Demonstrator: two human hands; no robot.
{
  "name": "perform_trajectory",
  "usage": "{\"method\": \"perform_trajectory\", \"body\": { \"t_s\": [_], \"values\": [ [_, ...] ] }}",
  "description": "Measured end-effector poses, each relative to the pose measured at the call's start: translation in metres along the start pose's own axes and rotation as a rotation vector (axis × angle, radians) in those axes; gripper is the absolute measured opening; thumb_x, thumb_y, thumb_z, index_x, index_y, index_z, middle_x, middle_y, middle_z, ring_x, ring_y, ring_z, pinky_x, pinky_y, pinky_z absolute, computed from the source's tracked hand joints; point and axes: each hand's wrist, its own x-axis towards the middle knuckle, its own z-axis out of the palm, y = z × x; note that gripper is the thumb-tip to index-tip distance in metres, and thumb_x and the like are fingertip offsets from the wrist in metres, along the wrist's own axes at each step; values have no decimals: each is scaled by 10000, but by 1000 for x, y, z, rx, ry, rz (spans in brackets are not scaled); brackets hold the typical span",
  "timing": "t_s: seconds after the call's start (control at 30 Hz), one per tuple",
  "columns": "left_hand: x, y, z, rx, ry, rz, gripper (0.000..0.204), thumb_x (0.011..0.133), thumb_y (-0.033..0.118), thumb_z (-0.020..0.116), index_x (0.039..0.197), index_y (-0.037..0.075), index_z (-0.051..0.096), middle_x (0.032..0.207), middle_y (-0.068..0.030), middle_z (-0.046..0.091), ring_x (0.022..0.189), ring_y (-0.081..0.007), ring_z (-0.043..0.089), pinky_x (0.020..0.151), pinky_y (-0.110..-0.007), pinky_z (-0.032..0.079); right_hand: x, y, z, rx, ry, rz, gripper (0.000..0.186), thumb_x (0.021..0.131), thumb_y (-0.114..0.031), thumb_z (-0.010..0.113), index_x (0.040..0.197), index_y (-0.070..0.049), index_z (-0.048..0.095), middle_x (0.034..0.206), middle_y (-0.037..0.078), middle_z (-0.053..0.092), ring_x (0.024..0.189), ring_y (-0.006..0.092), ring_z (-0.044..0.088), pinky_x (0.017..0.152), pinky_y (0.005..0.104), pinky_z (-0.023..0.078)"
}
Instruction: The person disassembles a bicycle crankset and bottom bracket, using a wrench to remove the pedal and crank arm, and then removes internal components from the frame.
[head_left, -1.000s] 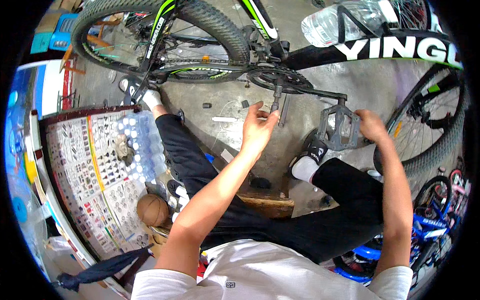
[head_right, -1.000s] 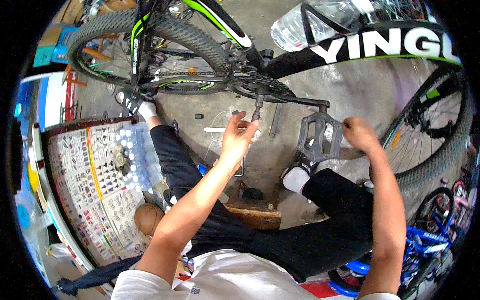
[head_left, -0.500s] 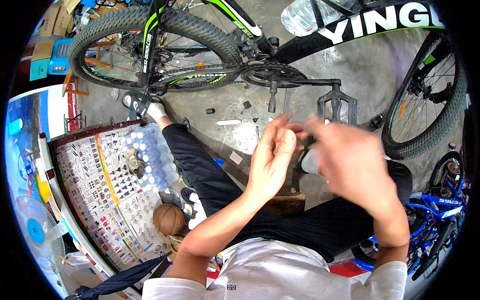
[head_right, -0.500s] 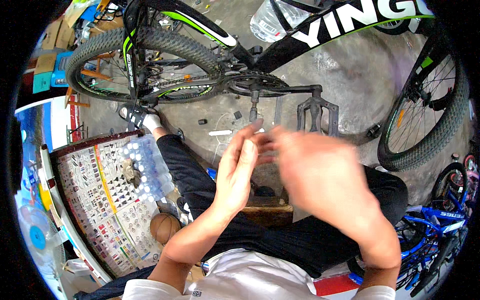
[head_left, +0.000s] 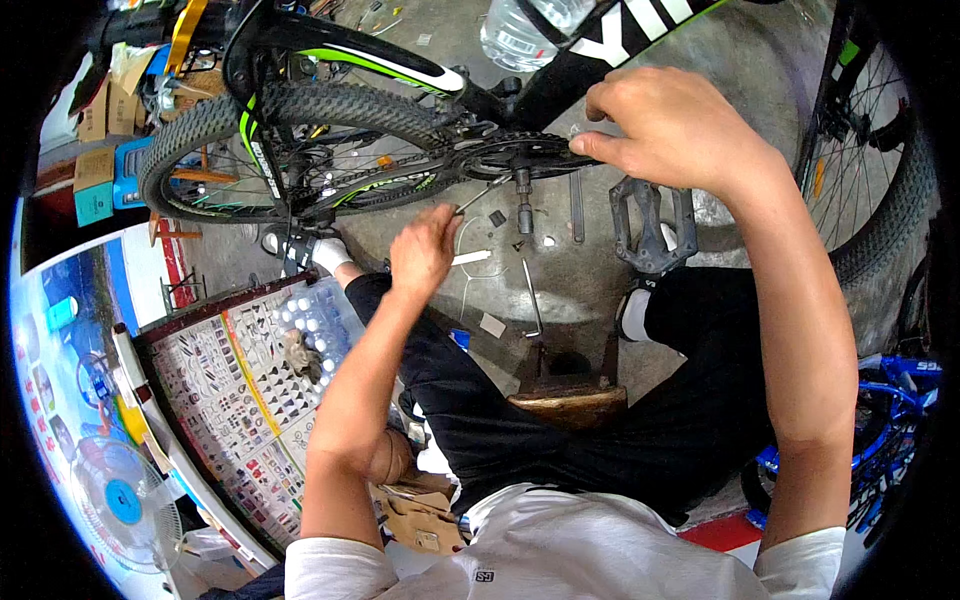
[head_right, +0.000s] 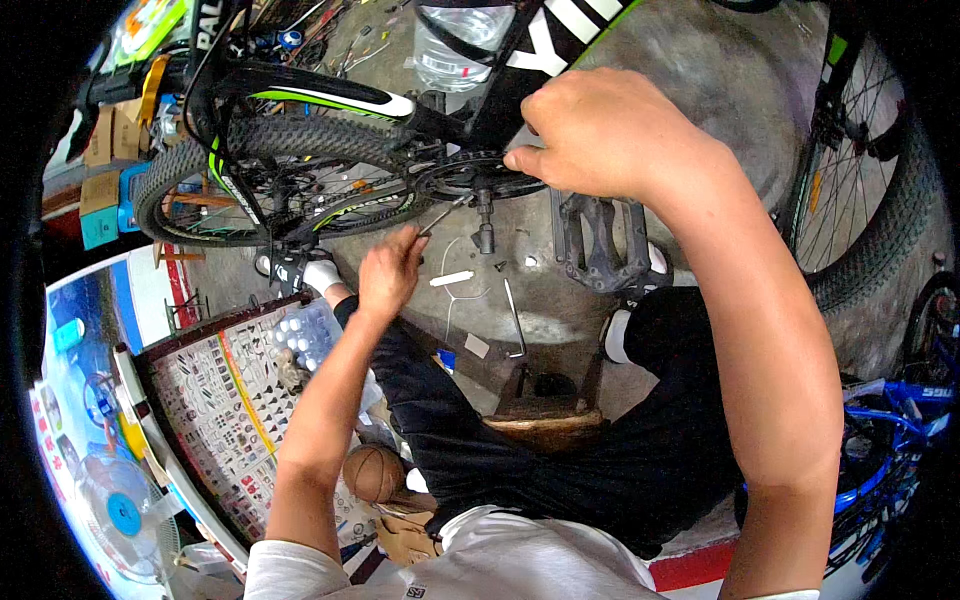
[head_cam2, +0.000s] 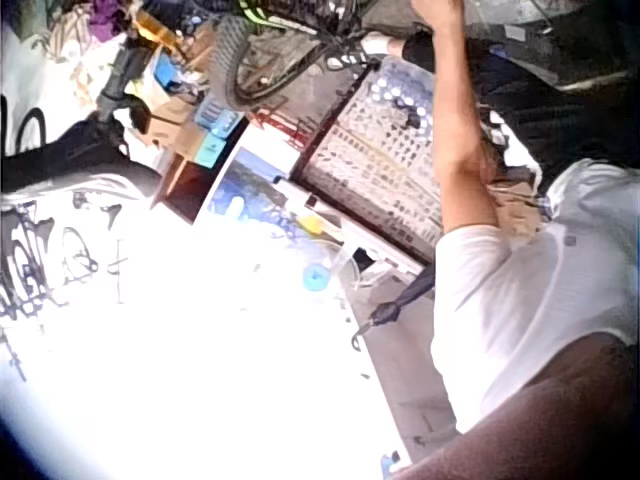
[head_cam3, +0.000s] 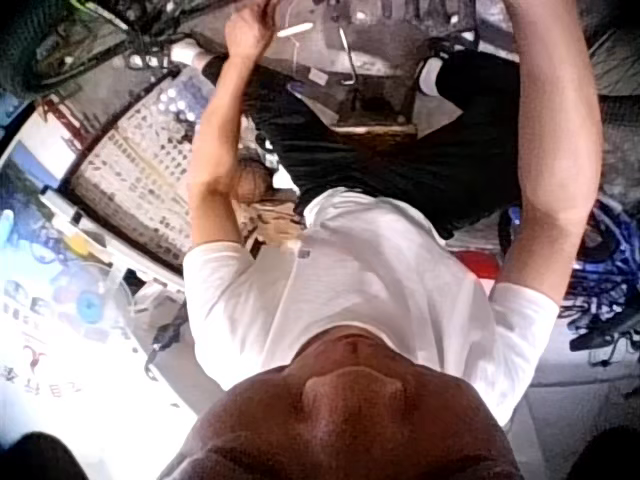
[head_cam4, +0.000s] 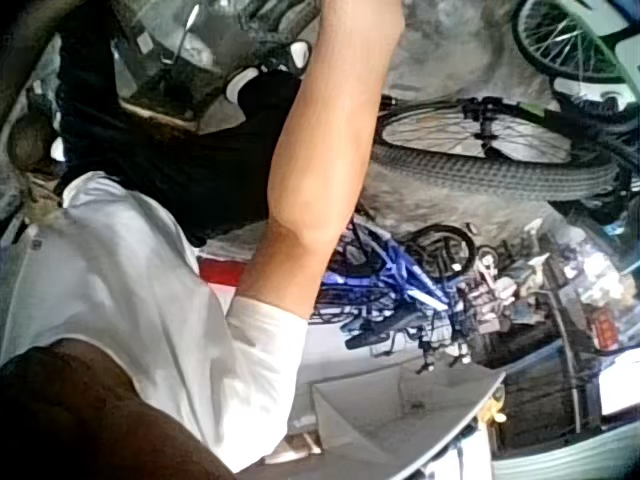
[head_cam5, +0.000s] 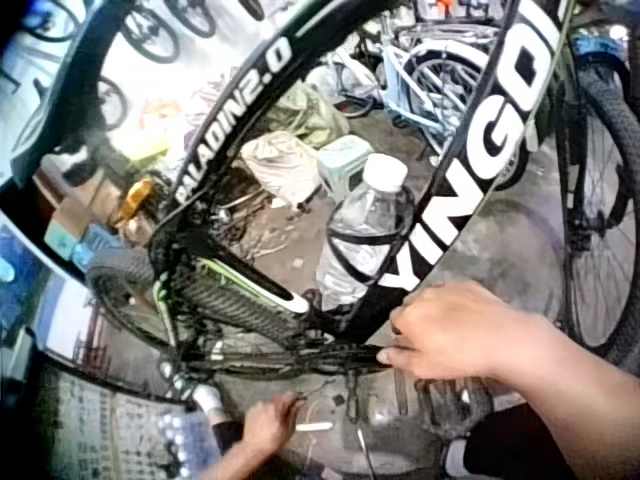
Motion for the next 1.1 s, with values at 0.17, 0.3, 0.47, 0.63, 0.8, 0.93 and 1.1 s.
{"method": "perform_trajectory", "body": {
  "t_s": [0.17,0.3,0.47,0.63,0.8,0.93,1.1],
  "values": [
    [39,8,-33,145,-107,181,181,965,288,591,1057,143,650,910,-137,675,825,-399,670,679,-509,534,6,9,14,-38,-194,35,429,888,-421,642,869,0,720,858,203,704,873,395,689,790,478,545],
    [50,27,-61,263,-180,243,212,959,321,593,1071,153,655,899,-137,677,827,-394,677,681,-513,538,6,10,23,-60,-398,76,424,883,-409,646,853,9,703,857,211,698,869,413,677,774,504,533],
    [48,13,-85,219,-292,364,361,990,407,550,1018,66,663,881,-172,682,840,-401,670,752,-483,516,7,14,51,1,-336,67,376,873,-352,637,825,13,712,829,223,693,851,433,671,760,518,528],
    [56,-1,-95,-17,-616,-12,623,1040,519,404,790,24,687,779,-188,686,803,-361,669,779,-432,495,10,10,53,79,-337,129,361,868,-335,646,854,17,723,850,233,692,868,442,665,771,521,523],
    [61,-3,-81,224,-629,139,711,1040,532,367,706,-24,659,752,-250,662,802,-455,654,754,-495,518,14,12,53,191,-380,189,353,863,-335,664,913,7,737,944,228,706,933,425,670,806,504,529],
    [67,36,-98,390,-736,77,676,1075,436,267,829,-21,700,865,-316,663,906,-485,648,836,-521,534,13,15,54,235,-363,210,340,849,-324,671,922,1,741,966,221,713,948,409,679,824,488,539],
    [65,33,-91,413,-683,46,714,1059,486,318,753,-52,674,785,-317,645,831,-495,649,775,-521,542,14,16,52,214,-403,193,328,784,-140,588,1058,-68,752,1131,160,716,1064,338,686,878,436,556]
  ]
}}
